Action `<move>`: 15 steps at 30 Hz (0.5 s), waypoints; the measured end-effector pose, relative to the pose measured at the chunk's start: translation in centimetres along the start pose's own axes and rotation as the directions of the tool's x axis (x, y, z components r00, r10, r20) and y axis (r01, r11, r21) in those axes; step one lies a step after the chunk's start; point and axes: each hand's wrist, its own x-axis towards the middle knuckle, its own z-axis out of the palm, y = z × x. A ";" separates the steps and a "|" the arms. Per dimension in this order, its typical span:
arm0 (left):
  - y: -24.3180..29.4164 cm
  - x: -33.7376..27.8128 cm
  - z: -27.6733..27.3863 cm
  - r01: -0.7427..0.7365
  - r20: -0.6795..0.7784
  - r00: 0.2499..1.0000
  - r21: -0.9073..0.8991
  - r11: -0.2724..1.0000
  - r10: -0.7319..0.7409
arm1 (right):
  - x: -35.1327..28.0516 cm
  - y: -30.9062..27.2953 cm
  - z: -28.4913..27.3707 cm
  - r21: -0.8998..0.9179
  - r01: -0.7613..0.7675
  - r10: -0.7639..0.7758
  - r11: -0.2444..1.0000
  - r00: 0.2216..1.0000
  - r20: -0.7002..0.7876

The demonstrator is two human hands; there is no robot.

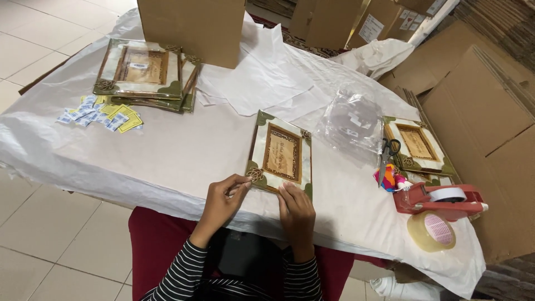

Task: Packaging picture frames into plastic sleeves and decorating a frame with colorful stickers.

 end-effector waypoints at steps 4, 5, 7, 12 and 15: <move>-0.8 0.0 0.2 -0.023 -0.013 1.000 0.004 1.000 0.024 | -0.8 0.5 0.5 -0.022 0.066 -0.067 0.998 0.997 -0.044; -0.9 -0.1 0.3 -0.031 -0.021 0.999 0.006 0.999 0.031 | -0.8 0.4 0.5 -0.039 0.062 -0.064 0.997 0.997 -0.032; -0.8 -0.1 0.3 -0.040 -0.027 0.999 0.010 0.999 0.040 | -0.8 0.3 0.4 -0.055 0.057 -0.058 0.997 0.998 -0.023; -0.3 -0.1 0.0 0.020 -0.009 1.000 -0.002 1.000 -0.020 | -0.1 -0.3 -0.3 0.041 -0.012 0.013 0.999 1.000 -0.017; 0.9 0.2 0.1 0.104 -0.032 0.994 0.016 0.994 -0.104 | -0.4 0.1 0.1 0.081 -0.163 0.162 0.983 0.987 0.022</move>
